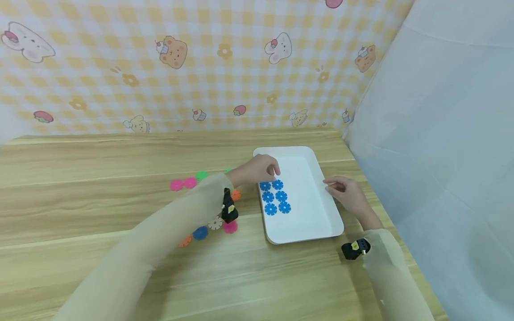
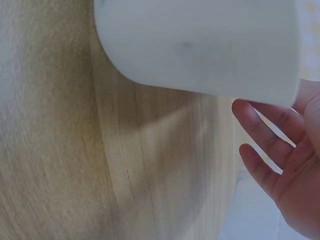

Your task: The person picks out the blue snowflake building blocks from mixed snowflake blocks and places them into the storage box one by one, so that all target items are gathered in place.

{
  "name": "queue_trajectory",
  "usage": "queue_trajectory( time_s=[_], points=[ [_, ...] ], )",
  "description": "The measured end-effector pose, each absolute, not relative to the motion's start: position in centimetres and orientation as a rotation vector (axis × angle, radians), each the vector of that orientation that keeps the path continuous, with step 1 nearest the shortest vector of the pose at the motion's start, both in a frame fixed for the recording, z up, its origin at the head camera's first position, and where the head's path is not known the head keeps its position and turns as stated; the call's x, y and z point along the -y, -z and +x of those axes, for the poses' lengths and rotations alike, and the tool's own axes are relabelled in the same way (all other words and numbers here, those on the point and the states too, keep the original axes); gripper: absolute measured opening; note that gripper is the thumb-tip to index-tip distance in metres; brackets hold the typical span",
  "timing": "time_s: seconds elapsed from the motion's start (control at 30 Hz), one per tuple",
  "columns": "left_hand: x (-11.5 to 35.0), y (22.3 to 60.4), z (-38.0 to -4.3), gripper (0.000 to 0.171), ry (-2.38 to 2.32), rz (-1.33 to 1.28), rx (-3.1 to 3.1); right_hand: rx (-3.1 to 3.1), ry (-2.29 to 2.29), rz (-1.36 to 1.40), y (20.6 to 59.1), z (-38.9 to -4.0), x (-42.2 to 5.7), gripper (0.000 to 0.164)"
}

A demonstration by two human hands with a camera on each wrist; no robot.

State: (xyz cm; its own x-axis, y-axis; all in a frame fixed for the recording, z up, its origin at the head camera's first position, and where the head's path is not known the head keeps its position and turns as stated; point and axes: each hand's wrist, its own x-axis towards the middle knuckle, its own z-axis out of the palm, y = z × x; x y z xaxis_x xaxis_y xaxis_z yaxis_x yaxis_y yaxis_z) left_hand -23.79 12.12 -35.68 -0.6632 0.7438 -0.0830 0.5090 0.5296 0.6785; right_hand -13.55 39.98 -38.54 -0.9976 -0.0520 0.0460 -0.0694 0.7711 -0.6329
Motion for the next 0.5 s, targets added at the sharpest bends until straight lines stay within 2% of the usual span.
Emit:
queue_trajectory(
  time_s=[0.3,0.5],
  points=[
    [-7.2,35.0,-23.7,0.018,-0.981,1.120,-2.417,2.933,-1.043,0.086,38.6,-13.6,-39.9,0.028],
    [-3.2,35.6,-23.7,0.016,-1.008,1.068,-2.436,2.939,-1.056,0.070,38.6,-13.6,-40.0,0.029]
  ],
)
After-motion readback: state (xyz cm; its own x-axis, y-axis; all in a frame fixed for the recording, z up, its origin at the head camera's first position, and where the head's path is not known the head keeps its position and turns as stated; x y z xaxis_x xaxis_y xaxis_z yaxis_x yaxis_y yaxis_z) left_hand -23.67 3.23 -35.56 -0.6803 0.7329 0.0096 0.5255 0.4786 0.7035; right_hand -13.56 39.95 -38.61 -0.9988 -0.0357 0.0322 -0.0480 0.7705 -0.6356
